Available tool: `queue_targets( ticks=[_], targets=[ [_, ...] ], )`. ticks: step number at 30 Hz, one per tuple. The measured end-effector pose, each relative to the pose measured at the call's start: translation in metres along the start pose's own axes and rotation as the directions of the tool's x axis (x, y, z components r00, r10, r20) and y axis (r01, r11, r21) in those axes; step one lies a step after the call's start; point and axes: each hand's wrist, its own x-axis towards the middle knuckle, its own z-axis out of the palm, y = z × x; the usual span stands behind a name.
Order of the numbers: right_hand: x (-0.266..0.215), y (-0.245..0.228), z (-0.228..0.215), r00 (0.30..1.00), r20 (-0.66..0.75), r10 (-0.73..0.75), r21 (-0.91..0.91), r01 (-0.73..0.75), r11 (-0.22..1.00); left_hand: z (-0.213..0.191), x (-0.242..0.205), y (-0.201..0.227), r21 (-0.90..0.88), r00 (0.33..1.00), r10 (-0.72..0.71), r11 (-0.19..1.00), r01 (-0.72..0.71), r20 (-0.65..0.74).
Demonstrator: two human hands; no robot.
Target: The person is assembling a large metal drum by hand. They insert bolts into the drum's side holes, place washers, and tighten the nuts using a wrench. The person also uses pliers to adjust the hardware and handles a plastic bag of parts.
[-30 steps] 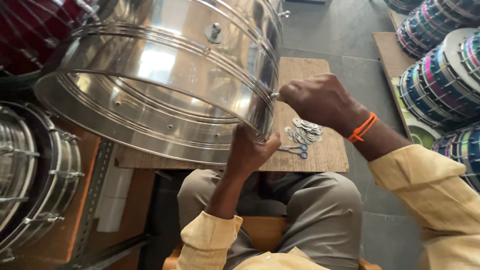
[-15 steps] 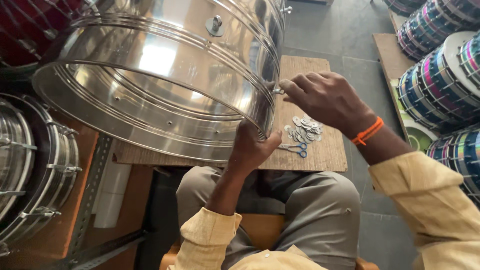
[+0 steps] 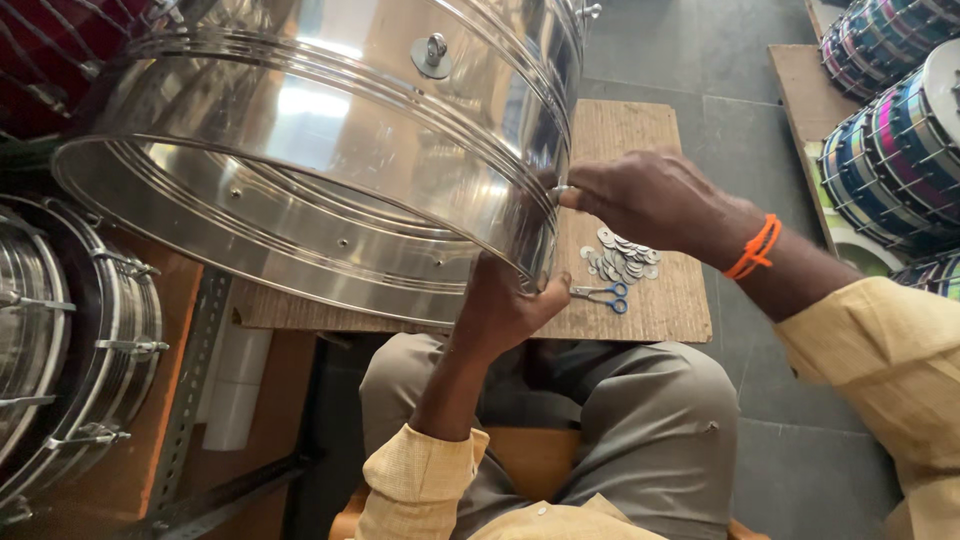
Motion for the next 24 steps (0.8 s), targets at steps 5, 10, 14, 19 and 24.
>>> queue_targets(
  ticks=[5,10,14,19,24],
  targets=[
    [-0.002,0.008,0.015,0.838,0.378,0.393,0.681,-0.539,0.496,-0.002,0.004,0.010,-0.183,0.972,0.236,0.954,-0.236,-0.023],
    [0.004,-0.014,0.020,0.885,0.131,0.447,0.613,-0.427,0.665,0.000,0.005,0.007,-0.026,0.976,0.217,0.976,-0.218,-0.035],
    [-0.018,-0.019,0.004,0.876,-0.118,0.468,0.503,-0.353,0.789,0.007,-0.016,-0.008,0.196,0.975,0.193,0.966,-0.168,-0.114],
    [-0.084,0.016,0.052,0.777,-0.051,0.627,0.625,-0.466,0.627,0.021,-0.041,-0.048,0.459,0.997,-0.074,0.885,0.076,-0.023],
    [-0.129,0.029,0.161,0.736,0.100,0.670,0.558,-0.599,0.574,0.040,-0.027,-0.075,0.703,0.963,-0.257,0.669,0.240,-0.084]
  ],
)
